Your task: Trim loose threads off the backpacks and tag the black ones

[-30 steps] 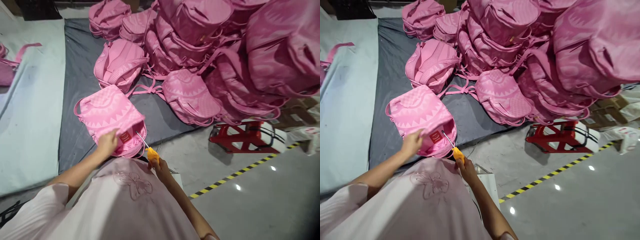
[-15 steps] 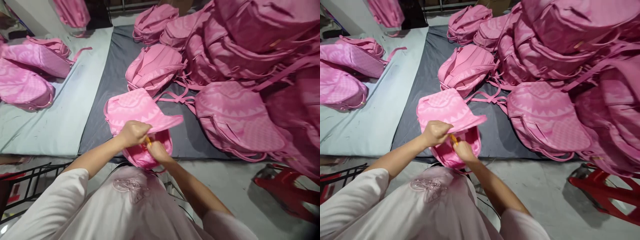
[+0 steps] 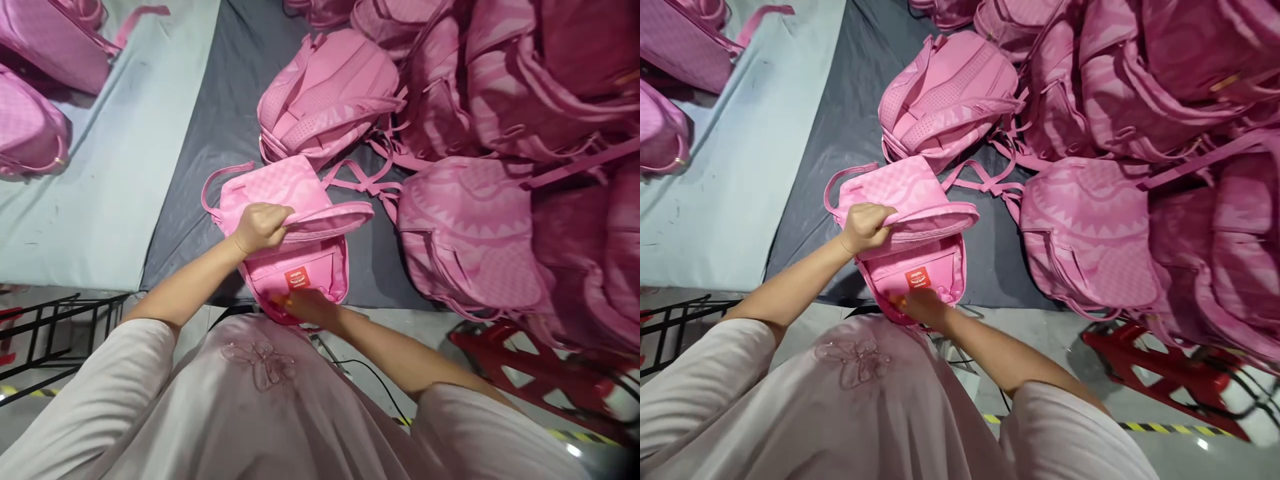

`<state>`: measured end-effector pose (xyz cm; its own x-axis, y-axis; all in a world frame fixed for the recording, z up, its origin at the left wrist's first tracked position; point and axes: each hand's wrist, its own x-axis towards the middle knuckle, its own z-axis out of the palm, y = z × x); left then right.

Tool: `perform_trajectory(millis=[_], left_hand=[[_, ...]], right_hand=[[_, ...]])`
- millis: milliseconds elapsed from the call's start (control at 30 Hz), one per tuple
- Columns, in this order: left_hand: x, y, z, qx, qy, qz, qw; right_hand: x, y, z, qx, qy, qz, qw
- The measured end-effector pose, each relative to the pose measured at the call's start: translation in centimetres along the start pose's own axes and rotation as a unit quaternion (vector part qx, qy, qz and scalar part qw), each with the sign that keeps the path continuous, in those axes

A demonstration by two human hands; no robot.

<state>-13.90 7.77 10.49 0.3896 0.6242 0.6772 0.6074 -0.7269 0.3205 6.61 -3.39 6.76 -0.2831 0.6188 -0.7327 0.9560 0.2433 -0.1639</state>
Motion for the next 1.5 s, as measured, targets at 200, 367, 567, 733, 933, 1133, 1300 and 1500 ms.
perform_trajectory(millis=[200,367,567,733,933,1133,1300,1500], left_hand=[[0.7,0.9,0.4,-0.055,0.034,-0.135,0.989],[0.1,4.1,-0.2,-0.110,-0.002,-0.129,0.985],[-1.3,3.0,-0.1,-0.091,0.064,-0.288,0.951],[-1.4,0.6,2.9,-0.098,0.143,-0.371,0.912],[-0.8,1.0,4.2,-0.105,0.140,-0.360,0.916],[-0.4,1.8,3.6,-0.133,0.095,-0.300,0.940],[0.1,3.0,3.3,-0.167,0.060,-0.257,0.950],[-0.2,4.6,3.3,-0.183,0.044,-0.223,0.956]], right_hand=[[-6.3,4.2,-1.6,-0.011,-0.003,0.136,0.991],[2.0,3.0,-7.2,0.013,0.188,0.187,0.964],[6.1,6.3,-9.2,0.028,0.206,0.282,0.937],[-2.6,8.2,-3.8,0.068,0.018,0.348,0.935],[-6.5,4.4,0.9,0.304,-0.140,0.224,0.915],[-6.5,5.0,1.7,0.037,0.063,0.311,0.948],[-2.8,4.2,3.4,-0.031,0.158,0.206,0.965],[3.9,4.4,1.6,0.002,0.213,0.131,0.968]])
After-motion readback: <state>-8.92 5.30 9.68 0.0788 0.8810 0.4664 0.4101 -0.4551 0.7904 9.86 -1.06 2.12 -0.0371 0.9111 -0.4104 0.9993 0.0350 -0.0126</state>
